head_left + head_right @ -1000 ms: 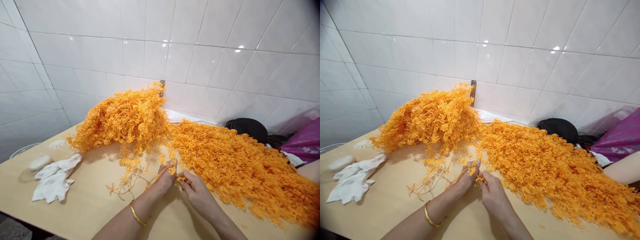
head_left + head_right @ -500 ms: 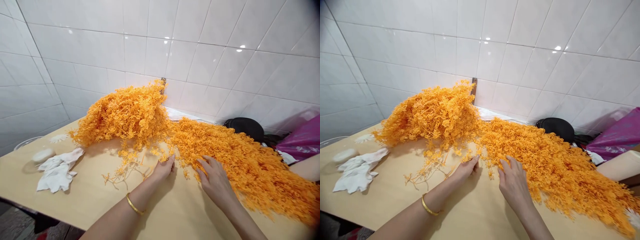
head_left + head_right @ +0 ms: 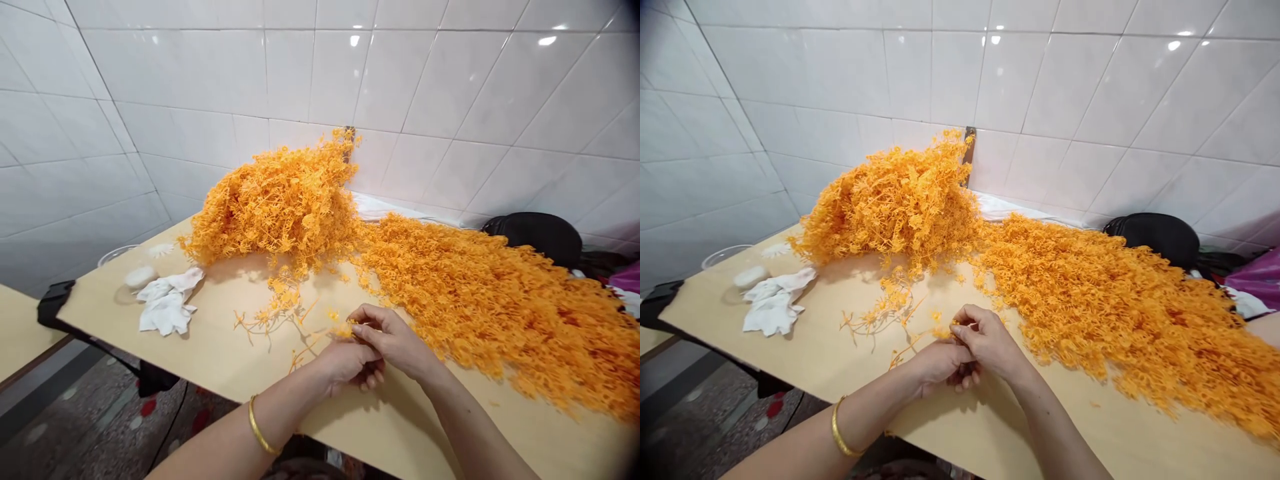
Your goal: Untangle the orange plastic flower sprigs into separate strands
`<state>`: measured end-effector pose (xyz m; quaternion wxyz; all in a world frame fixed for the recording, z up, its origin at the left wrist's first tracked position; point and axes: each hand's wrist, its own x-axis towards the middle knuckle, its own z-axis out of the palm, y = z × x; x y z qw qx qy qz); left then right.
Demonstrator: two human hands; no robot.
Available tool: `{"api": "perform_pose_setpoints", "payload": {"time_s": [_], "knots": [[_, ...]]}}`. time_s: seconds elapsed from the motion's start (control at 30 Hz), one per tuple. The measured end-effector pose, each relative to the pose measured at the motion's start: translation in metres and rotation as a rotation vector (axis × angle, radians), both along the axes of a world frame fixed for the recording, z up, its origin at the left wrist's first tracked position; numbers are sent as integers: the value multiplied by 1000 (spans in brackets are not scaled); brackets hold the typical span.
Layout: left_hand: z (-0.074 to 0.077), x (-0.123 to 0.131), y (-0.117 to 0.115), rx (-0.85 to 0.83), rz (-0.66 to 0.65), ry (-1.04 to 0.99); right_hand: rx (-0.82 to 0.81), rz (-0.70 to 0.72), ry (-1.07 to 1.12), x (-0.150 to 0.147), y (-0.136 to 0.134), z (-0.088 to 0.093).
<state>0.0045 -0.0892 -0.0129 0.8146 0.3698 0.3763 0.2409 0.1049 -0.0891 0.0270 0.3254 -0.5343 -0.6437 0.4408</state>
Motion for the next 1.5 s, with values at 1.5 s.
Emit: {"api": "perform_pose_setpoints", "payload": {"time_s": [1.5], "knots": [[0,-25,-15,-15,211,-189,121,-587,218,42,15,-10]]}}
